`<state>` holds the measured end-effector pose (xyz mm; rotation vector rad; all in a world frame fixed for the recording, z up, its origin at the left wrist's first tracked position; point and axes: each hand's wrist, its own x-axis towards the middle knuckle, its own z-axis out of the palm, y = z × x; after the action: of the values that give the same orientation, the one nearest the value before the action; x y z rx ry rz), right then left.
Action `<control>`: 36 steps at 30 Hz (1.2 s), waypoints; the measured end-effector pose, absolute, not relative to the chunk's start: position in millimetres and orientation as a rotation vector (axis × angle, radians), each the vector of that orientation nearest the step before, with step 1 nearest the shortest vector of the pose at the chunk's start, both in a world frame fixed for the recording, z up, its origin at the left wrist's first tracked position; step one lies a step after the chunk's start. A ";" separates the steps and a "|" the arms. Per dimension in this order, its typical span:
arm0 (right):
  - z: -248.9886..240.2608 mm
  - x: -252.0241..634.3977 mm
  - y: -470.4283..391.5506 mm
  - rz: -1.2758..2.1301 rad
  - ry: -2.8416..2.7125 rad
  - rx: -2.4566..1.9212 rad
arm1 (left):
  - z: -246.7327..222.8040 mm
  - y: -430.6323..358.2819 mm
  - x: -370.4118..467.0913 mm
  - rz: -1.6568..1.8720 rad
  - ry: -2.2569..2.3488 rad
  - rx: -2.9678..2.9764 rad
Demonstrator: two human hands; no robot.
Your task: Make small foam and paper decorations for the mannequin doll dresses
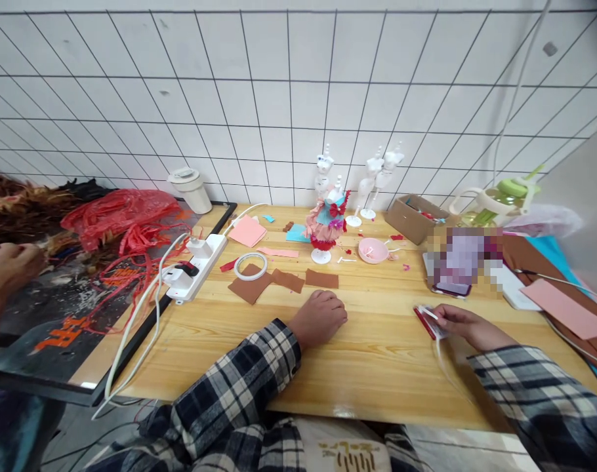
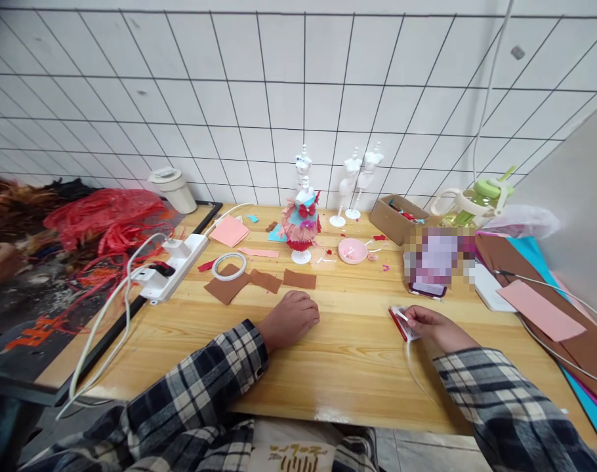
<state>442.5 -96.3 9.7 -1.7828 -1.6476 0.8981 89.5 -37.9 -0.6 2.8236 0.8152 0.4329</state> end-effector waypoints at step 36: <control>35.5 218.6 -50.3 0.330 -2.022 -1.506 | 8.7 -27.5 14.0 0.854 1.210 1.825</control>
<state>218.6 -50.3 35.5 -1.5065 -2.0221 0.3303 14.0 -27.5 8.7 1.8246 1.2096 0.8544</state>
